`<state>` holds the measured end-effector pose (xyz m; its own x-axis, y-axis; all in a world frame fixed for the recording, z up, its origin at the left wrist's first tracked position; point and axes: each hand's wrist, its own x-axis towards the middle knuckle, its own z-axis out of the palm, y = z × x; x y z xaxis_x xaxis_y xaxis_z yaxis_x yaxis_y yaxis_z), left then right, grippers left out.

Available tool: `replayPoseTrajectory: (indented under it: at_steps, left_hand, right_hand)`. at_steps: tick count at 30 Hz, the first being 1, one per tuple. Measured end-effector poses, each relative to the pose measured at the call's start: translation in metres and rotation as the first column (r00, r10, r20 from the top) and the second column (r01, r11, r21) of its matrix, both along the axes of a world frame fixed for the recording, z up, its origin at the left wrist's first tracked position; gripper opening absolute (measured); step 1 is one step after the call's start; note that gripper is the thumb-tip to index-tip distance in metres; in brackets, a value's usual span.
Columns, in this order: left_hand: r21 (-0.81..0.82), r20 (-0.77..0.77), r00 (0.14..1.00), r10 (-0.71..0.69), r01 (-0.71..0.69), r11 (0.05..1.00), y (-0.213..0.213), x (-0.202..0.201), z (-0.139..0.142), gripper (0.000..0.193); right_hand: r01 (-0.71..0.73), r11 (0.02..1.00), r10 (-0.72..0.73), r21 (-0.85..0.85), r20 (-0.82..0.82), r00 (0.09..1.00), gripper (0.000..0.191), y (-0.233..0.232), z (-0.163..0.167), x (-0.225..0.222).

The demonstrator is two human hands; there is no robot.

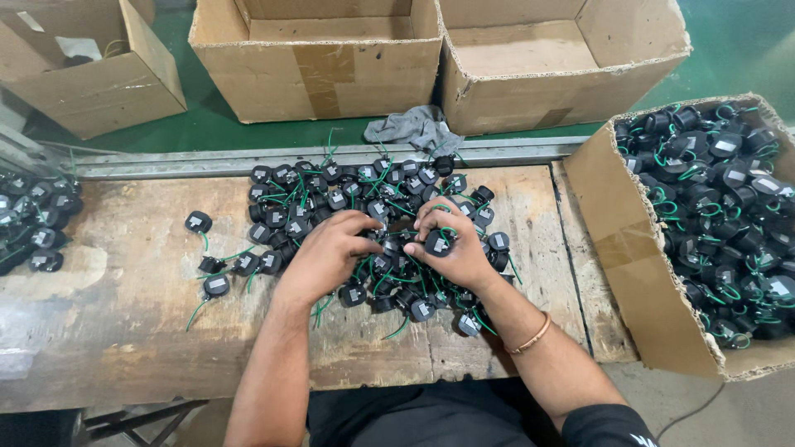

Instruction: The person picks up black power plug adapters with green wires from a workbench, winds each wire around its plug by hand, and places the coiled adapter into a cardboard box, working through the pile one at a time.

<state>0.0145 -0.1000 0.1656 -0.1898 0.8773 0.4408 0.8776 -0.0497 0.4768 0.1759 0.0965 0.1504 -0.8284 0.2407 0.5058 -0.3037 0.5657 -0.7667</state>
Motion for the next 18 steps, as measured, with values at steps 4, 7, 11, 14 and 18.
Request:
replayPoseTrajectory:
  at_steps: [4, 7, 11, 14, 18]
  left_hand:
    - [-0.053, 0.034, 0.997, 0.067, -0.065, 0.996, -0.002, 0.0, -0.002, 0.014]
    - [-0.025, 0.092, 0.984, 0.153, -0.151, 0.988, -0.005, -0.003, -0.002, 0.014]
    - [0.291, 0.329, 0.911, 0.249, -0.349, 0.891, 0.002, 0.005, -0.008, 0.016]
    - [0.447, 0.616, 0.787, 0.043, -0.394, 0.803, 0.012, 0.022, -0.016, 0.018]
    - [0.537, 0.571, 0.808, -0.146, -0.234, 0.811, 0.029, 0.047, -0.024, 0.024]
  right_hand:
    - [-0.005, 1.0, 0.005, -0.013, 0.008, 1.0, 0.029, 0.0, 0.0, 0.001]
    - [0.014, 1.0, -0.015, -0.028, -0.012, 1.0, 0.027, 0.001, 0.001, 0.002]
    - [0.055, 0.996, -0.054, -0.066, 0.005, 0.999, 0.031, 0.002, 0.004, 0.006]
    - [0.014, 0.994, -0.005, -0.104, 0.08, 0.997, 0.048, 0.001, 0.004, 0.007]
    - [-0.181, 0.983, 0.18, 0.021, 0.061, 0.982, 0.063, -0.006, -0.003, -0.002]
